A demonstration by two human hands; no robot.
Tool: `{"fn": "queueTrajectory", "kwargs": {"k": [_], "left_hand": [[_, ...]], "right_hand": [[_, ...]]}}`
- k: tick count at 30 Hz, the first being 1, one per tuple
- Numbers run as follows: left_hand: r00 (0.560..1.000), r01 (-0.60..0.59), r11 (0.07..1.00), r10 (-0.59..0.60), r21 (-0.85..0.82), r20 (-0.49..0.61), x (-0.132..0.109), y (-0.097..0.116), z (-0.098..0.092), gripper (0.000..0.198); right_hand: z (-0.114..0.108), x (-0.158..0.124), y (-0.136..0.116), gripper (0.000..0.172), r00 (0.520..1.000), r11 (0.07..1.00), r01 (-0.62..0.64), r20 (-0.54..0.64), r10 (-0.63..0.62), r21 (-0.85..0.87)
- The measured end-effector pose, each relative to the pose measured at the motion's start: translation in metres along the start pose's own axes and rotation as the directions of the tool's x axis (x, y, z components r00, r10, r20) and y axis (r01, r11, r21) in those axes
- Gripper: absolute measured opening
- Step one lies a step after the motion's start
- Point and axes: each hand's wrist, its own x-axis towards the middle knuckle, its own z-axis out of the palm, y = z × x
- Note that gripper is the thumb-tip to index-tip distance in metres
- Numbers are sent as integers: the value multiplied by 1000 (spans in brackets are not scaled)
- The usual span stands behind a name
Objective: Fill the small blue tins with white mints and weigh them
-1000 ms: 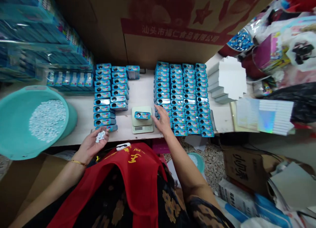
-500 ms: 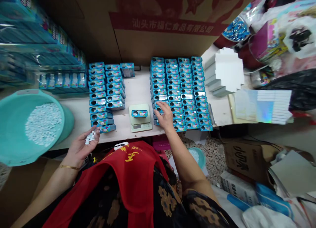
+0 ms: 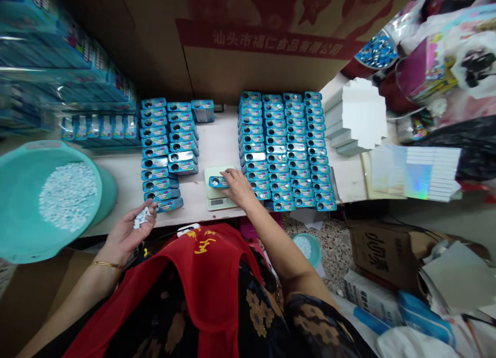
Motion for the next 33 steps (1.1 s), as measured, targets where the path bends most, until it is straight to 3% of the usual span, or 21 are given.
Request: {"fn": "queueTrajectory", "kwargs": {"k": [5,7,10,13,15,17,20,23,25,28,30,33], "left_hand": [[999,-40,998,40,-45,-10,-4,10,-11,28],[998,-64,996,62,-62,-26,-8,16,-20,27],[993,-109,988,104,-108,-49,-14,22,-34,30],[988,-139,978,126,-156,-93,-20,24,-44,33],[984,-143,974,121,-173,-130,-23,22,-48,34],[981,-137,975,110,-176,-157,-25,19,-49,34],[984,-104,983,79,-152,-162,-23,18,-46,33],[994,-58,993,47,-108,-96,-17,19,-38,33],[998,-36,997,32,-67,-58,-12,19,-29,31],[1000,9,1000,-9,-2,-8,-5,16,-16,29],[999,32,999,-33,34,25,-2,12,-8,30],[998,32,996,-36,88,47,-1,4,1,30]], "right_hand": [[-1,28,9,38,997,999,36,-64,-36,0],[-4,61,18,38,988,999,26,-148,-30,-29],[-7,132,27,39,972,997,-34,-236,16,-73],[-5,203,27,40,974,990,-95,-215,70,-104],[0,231,24,42,981,989,-104,-174,85,-105],[3,235,24,46,979,991,-104,-182,88,-79],[-7,194,34,43,953,995,-88,-294,71,-48],[-32,104,50,29,935,997,-26,-355,0,-69],[-48,34,56,24,941,996,-23,-339,-8,-87],[-53,-54,55,20,981,989,-55,-193,29,-136],[-43,-88,52,19,992,979,-83,-109,63,-186],[-21,-103,49,22,990,962,-123,-100,101,-245]]}}
